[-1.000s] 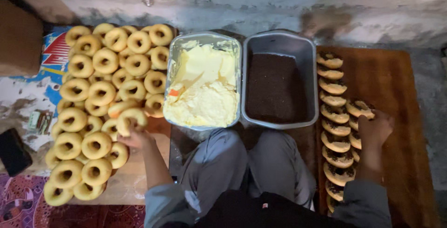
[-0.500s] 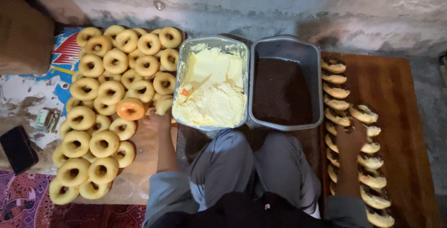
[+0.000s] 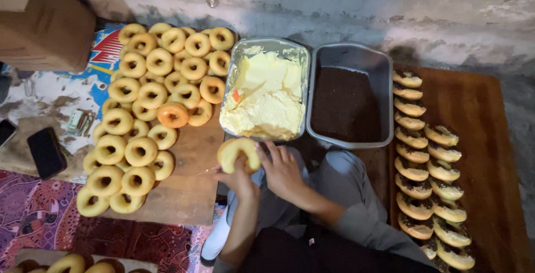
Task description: The person repeatedly picks up plain donuts, splits them open, fills the interior with a yellow cream from a metal tray, and then places the filled donuts into a second tray containing dark seeds. The finished donuts are arranged in rows on a wooden board.
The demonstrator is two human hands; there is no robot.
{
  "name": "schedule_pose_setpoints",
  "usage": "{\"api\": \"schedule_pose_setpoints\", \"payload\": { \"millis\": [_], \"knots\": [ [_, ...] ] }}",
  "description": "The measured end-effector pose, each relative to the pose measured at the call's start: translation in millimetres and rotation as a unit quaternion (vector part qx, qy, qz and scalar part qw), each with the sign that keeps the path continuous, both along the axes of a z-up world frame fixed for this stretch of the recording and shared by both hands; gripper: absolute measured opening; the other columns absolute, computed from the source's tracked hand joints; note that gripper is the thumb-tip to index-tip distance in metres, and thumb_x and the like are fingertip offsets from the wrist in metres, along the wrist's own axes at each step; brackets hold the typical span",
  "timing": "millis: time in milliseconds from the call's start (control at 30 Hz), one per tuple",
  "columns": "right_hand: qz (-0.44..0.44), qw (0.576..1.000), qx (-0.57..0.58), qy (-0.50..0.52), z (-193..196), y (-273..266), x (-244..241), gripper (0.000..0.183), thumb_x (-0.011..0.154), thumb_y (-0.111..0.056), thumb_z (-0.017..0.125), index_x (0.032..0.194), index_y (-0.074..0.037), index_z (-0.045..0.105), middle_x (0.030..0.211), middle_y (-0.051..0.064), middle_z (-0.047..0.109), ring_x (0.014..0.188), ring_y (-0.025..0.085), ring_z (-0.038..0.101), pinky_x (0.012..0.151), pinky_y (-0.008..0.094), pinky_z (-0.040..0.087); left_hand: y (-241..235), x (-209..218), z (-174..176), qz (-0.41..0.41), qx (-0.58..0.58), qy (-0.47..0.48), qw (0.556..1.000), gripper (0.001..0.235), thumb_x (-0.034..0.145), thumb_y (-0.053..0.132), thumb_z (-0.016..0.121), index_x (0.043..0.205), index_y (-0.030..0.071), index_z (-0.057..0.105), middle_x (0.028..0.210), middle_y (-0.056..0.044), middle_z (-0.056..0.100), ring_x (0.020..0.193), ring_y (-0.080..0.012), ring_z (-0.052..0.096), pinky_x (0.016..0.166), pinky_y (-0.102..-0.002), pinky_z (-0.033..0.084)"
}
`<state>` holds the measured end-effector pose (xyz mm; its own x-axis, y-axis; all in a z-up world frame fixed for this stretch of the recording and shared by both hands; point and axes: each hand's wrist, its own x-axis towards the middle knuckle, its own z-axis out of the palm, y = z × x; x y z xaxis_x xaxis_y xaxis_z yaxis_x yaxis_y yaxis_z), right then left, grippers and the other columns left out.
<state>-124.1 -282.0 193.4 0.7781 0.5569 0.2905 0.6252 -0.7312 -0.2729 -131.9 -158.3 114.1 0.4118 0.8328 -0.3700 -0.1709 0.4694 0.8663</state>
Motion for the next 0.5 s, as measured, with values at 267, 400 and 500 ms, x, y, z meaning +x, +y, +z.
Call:
{"api": "schedule_pose_setpoints", "payload": {
  "millis": [267, 400, 500],
  "knots": [
    [0.04, 0.969, -0.155, -0.187, 11, -30, -8, 0.062, 0.085, -0.017, 0.059, 0.143, 0.001, 0.054, 0.142, 0.014, 0.057, 0.119, 0.031, 0.055, 0.088, 0.054, 0.043, -18, 1, 27, -0.08, -0.031, -0.055, 0.995, 0.066, 0.084, -0.004, 0.069, 0.139, 0.008, 0.034, 0.131, -0.014, 0.054, 0.115, -0.023, 0.061, 0.096, -0.034, 0.055],
    [0.126, 0.99, 0.052, 0.023, -21, -59, 0, 0.024, 0.087, -0.021, 0.063, 0.11, -0.013, 0.06, 0.128, 0.008, 0.064, 0.118, 0.028, 0.061, 0.092, 0.051, 0.047, -8, 2, 24, -0.062, -0.084, -0.117, 0.988, 0.065, 0.086, -0.001, 0.068, 0.14, 0.007, 0.033, 0.131, -0.015, 0.056, 0.113, -0.0248, 0.063, 0.092, -0.038, 0.058],
    [0.02, 0.882, 0.304, 0.359, -68, -54, 11, 0.029, 0.102, -0.019, 0.061, 0.13, -0.01, 0.063, 0.115, 0.007, 0.067, 0.103, 0.018, 0.065, 0.086, 0.032, 0.054, -15, -11, 20, -0.115, -0.101, -0.049, 0.987, 0.072, 0.084, 0.004, 0.072, 0.143, 0.01, 0.031, 0.13, -0.015, 0.057, 0.111, -0.026, 0.065, 0.09, -0.04, 0.058]
  ]
}}
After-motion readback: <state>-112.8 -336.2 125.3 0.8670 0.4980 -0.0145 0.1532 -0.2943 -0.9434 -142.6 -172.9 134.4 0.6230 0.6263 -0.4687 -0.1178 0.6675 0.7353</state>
